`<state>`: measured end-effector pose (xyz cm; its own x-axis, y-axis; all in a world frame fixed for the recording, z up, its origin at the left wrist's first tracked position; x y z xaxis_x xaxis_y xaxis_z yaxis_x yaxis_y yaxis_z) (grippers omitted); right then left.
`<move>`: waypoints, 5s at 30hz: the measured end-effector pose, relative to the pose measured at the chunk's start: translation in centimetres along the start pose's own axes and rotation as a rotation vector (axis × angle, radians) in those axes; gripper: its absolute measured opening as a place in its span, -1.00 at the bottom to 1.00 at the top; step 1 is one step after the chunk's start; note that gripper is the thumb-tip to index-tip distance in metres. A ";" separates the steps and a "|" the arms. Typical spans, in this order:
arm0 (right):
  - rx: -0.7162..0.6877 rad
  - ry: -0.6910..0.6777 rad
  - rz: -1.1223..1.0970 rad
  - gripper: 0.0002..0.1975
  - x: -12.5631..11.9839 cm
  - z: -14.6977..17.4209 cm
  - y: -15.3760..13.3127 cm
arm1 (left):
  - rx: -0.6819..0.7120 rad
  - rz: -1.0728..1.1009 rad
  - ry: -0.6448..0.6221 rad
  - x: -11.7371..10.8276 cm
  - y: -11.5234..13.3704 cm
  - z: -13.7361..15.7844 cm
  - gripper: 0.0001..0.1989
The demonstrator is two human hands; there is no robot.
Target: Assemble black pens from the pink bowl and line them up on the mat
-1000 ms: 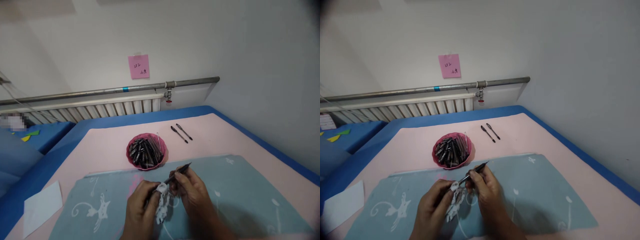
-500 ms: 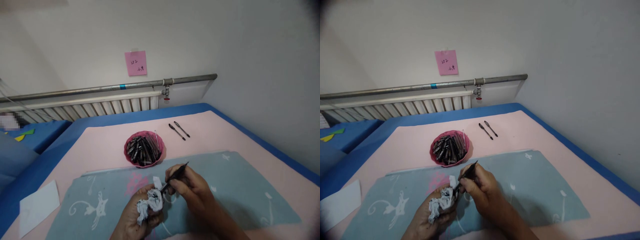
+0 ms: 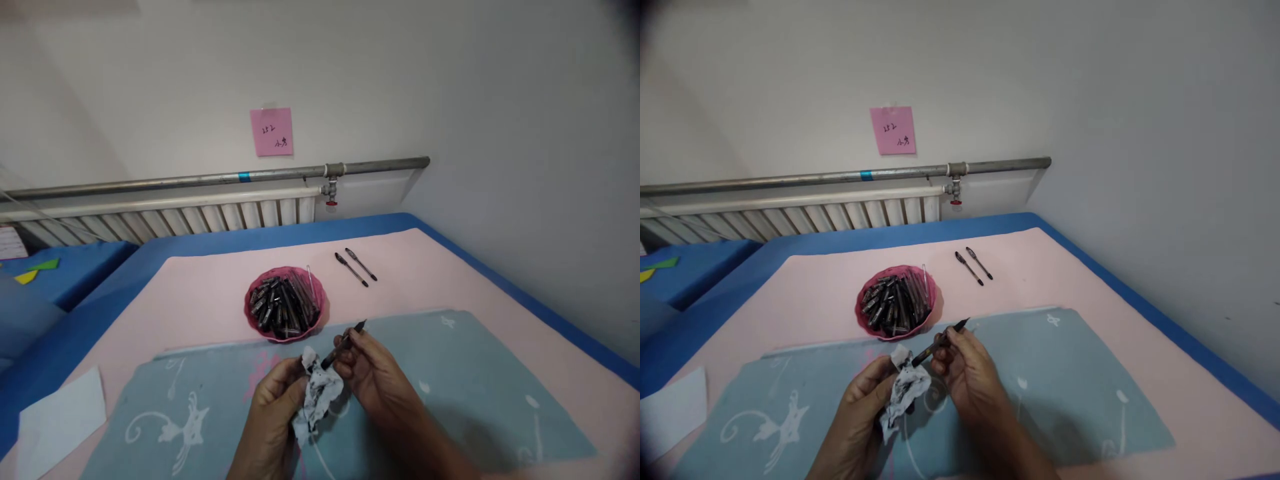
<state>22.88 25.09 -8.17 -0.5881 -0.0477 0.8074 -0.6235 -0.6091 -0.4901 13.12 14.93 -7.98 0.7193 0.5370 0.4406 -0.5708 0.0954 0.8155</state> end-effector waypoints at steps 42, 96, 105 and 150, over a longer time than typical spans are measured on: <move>-0.092 -0.012 0.109 -0.76 -0.2 0.8 1.3 | 0.176 -0.597 -0.019 -1.2 2.0 0.2 -0.81; -0.470 -0.378 1.636 -0.86 7.0 -4.1 -1.1 | 0.439 0.054 0.261 -5.4 15.2 -8.8 -0.80; -0.386 -0.362 2.198 -0.81 10.0 -8.5 3.5 | 0.386 0.057 0.275 -6.8 12.2 -9.9 -0.73; -0.390 -0.199 0.997 -0.93 9.5 -9.5 1.3 | 0.359 0.050 0.201 -5.8 11.3 -10.0 -0.76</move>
<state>11.59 31.33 -4.28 -0.8478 -0.5302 0.0107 -0.0539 0.0660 -0.9964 -1.53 21.30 -5.07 0.5824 0.6898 0.4302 -0.4029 -0.2147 0.8897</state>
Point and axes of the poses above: each hand's wrist, its own z-axis away from the middle knuckle, its own x-axis out of the palm, y = z × x, the point moved 2 cm from there along -z, towards the middle knuckle, and after that the axes turned 8 degrees about -z, right-handed, at the moved point
